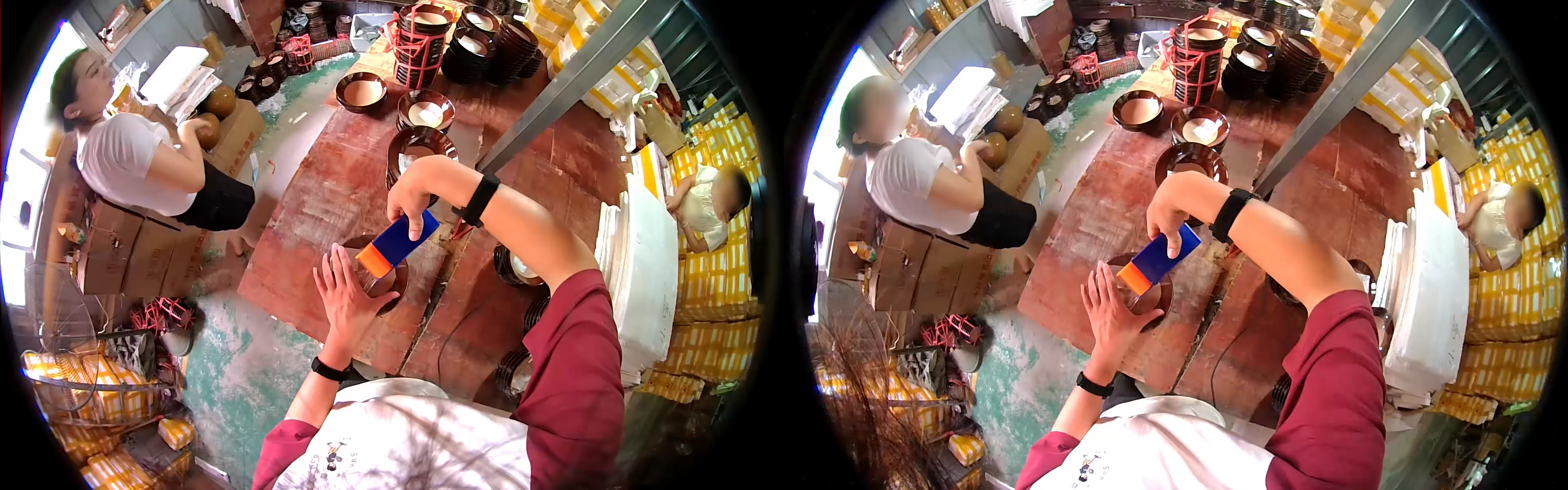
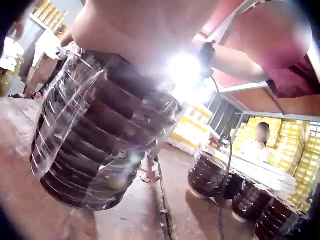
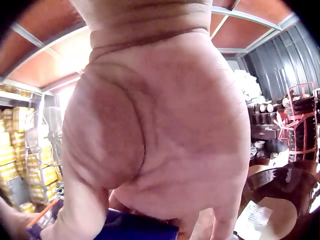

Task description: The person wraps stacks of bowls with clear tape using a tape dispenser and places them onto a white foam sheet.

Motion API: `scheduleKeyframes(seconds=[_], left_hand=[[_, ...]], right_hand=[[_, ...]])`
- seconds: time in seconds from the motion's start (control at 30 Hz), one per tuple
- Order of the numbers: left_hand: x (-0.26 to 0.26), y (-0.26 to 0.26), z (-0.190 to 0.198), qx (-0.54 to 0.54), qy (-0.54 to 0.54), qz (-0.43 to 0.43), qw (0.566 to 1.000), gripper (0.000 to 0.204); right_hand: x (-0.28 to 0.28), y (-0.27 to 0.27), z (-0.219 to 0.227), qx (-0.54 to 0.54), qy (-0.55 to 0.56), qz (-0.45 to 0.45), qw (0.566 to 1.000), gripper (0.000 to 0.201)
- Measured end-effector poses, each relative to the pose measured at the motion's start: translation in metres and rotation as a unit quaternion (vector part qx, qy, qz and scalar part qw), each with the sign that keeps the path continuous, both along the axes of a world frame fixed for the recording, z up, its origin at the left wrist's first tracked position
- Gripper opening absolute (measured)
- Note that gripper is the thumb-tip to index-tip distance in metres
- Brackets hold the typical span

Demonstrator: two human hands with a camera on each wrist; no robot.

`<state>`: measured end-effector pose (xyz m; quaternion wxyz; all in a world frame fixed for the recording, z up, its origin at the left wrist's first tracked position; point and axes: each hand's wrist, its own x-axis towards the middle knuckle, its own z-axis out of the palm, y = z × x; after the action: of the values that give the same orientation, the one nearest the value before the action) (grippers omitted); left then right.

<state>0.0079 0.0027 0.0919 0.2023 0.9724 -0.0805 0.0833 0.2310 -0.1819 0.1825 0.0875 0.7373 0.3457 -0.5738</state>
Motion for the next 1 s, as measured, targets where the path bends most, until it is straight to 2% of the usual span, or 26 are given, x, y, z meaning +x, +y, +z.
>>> scheduleKeyframes(seconds=[0.1, 0.2, 0.23, 0.27, 0.33, 0.4, 0.47, 0.5, 0.53, 0.6, 0.67, 0.8, 0.83, 0.93, 1.0], left_hand=[[0.005, 0.005, 0.006, -0.014, 0.018, -0.027, 0.999, 0.131], [0.020, 0.023, 0.002, -0.011, 0.034, -0.083, 0.996, 0.131], [0.025, 0.030, 0.002, -0.007, 0.023, -0.111, 0.994, 0.132], [0.029, 0.037, 0.003, -0.007, 0.019, -0.142, 0.990, 0.132], [0.041, 0.048, 0.007, -0.007, 0.008, -0.206, 0.978, 0.132], [0.062, 0.060, 0.013, 0.008, 0.031, -0.282, 0.959, 0.129], [0.085, 0.075, 0.013, 0.012, 0.043, -0.370, 0.928, 0.127], [0.094, 0.077, 0.017, 0.020, 0.054, -0.407, 0.912, 0.125], [0.100, 0.077, 0.019, 0.026, 0.059, -0.426, 0.902, 0.125], [0.108, 0.078, 0.021, 0.041, 0.071, -0.465, 0.882, 0.125], [0.105, 0.078, 0.023, 0.057, 0.081, -0.462, 0.881, 0.125], [0.094, 0.071, 0.024, 0.090, 0.078, -0.410, 0.904, 0.123], [0.086, 0.066, 0.021, 0.100, 0.080, -0.390, 0.912, 0.123], [0.045, 0.026, 0.008, 0.115, 0.061, -0.243, 0.961, 0.116], [0.037, 0.014, -0.002, 0.133, 0.041, -0.202, 0.970, 0.112]], right_hand=[[-0.006, -0.016, -0.007, 0.078, -0.005, -0.062, 0.995, 0.056], [-0.002, -0.038, 0.004, 0.084, -0.009, -0.027, 0.996, 0.057], [-0.001, -0.050, 0.020, 0.059, 0.004, -0.063, 0.996, 0.057], [-0.004, -0.069, 0.026, 0.063, -0.027, -0.105, 0.992, 0.056], [-0.009, -0.095, 0.019, 0.074, 0.015, -0.123, 0.990, 0.055], [-0.028, -0.112, 0.002, 0.108, 0.041, -0.167, 0.979, 0.055], [-0.048, -0.124, -0.032, 0.119, 0.042, -0.234, 0.964, 0.074], [-0.061, -0.123, -0.028, 0.146, 0.033, -0.239, 0.960, 0.068], [-0.068, -0.127, -0.050, 0.167, 0.082, -0.291, 0.938, 0.063], [-0.091, -0.138, -0.078, 0.237, 0.085, -0.332, 0.909, 0.059], [-0.123, -0.141, -0.079, 0.269, 0.047, -0.363, 0.891, 0.055], [-0.180, -0.146, -0.080, 0.358, 0.147, -0.480, 0.788, 0.056], [-0.183, -0.147, -0.084, 0.351, 0.128, -0.468, 0.801, 0.054], [-0.175, -0.151, -0.098, 0.346, 0.076, -0.434, 0.828, 0.048], [-0.169, -0.155, -0.103, 0.351, 0.077, -0.429, 0.828, 0.047]])
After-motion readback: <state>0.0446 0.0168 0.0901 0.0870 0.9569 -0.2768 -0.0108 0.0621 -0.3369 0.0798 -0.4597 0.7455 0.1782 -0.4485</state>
